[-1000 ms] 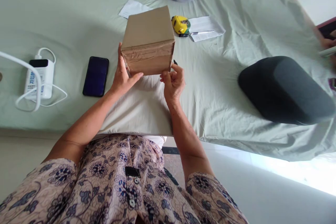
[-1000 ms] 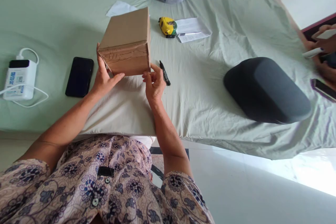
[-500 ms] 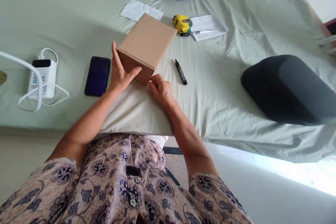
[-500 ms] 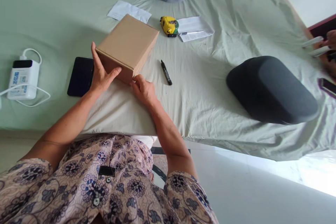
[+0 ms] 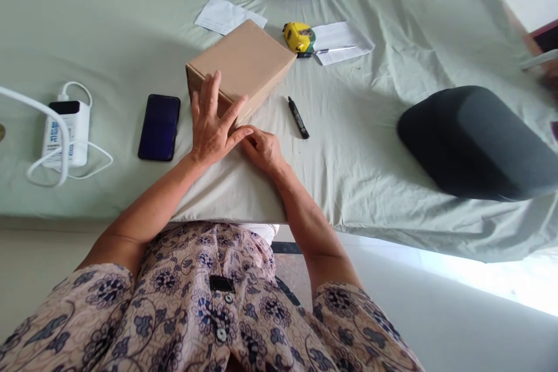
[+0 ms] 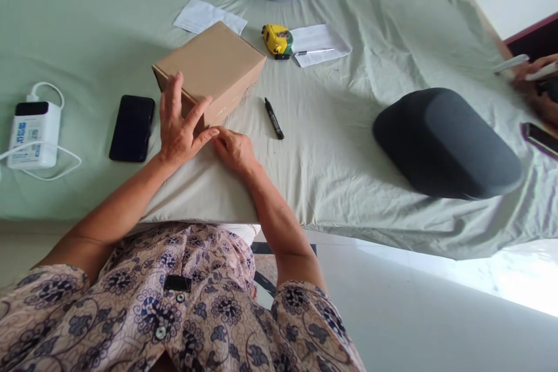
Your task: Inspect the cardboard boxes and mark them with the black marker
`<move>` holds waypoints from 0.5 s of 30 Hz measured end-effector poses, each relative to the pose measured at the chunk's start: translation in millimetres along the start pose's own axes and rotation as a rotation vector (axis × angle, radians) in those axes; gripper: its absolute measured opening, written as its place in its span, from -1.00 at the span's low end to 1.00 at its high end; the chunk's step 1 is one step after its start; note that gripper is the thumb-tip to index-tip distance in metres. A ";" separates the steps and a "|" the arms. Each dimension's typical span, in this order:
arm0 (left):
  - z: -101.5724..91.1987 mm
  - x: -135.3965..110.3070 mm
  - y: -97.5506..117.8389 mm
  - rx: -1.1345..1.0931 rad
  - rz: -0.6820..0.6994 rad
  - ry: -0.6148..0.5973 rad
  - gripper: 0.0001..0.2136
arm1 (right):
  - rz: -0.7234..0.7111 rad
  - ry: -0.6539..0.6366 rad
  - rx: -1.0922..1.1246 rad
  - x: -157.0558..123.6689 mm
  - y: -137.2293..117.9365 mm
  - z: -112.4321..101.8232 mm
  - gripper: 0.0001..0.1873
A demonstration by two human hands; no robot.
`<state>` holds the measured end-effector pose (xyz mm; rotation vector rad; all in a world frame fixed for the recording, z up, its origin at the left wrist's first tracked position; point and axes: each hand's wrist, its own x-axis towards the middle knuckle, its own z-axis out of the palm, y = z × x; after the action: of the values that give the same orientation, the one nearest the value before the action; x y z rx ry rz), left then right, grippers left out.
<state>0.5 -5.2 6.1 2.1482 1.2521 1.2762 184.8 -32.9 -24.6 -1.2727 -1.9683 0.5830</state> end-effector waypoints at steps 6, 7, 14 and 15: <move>-3.1 -1.5 -15.5 -0.030 -0.010 0.082 -0.54 | 0.012 0.147 0.074 1.4 -4.8 -3.3 -0.65; -5.1 -1.2 -18.6 -0.042 0.008 0.106 -0.54 | 0.023 0.207 0.076 1.5 -4.7 -5.3 -0.65; -16.6 2.7 -25.4 -0.092 0.034 0.135 -0.52 | 0.037 0.717 -0.070 -0.1 4.5 -25.6 -0.54; -16.4 2.6 -23.7 -0.079 0.038 0.121 -0.52 | 0.035 0.726 -0.104 -0.4 3.8 -27.3 -0.50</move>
<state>-24.8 7.7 0.7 2.0764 1.1906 1.4656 208.0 -31.9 -9.8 -1.3389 -1.3785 0.0075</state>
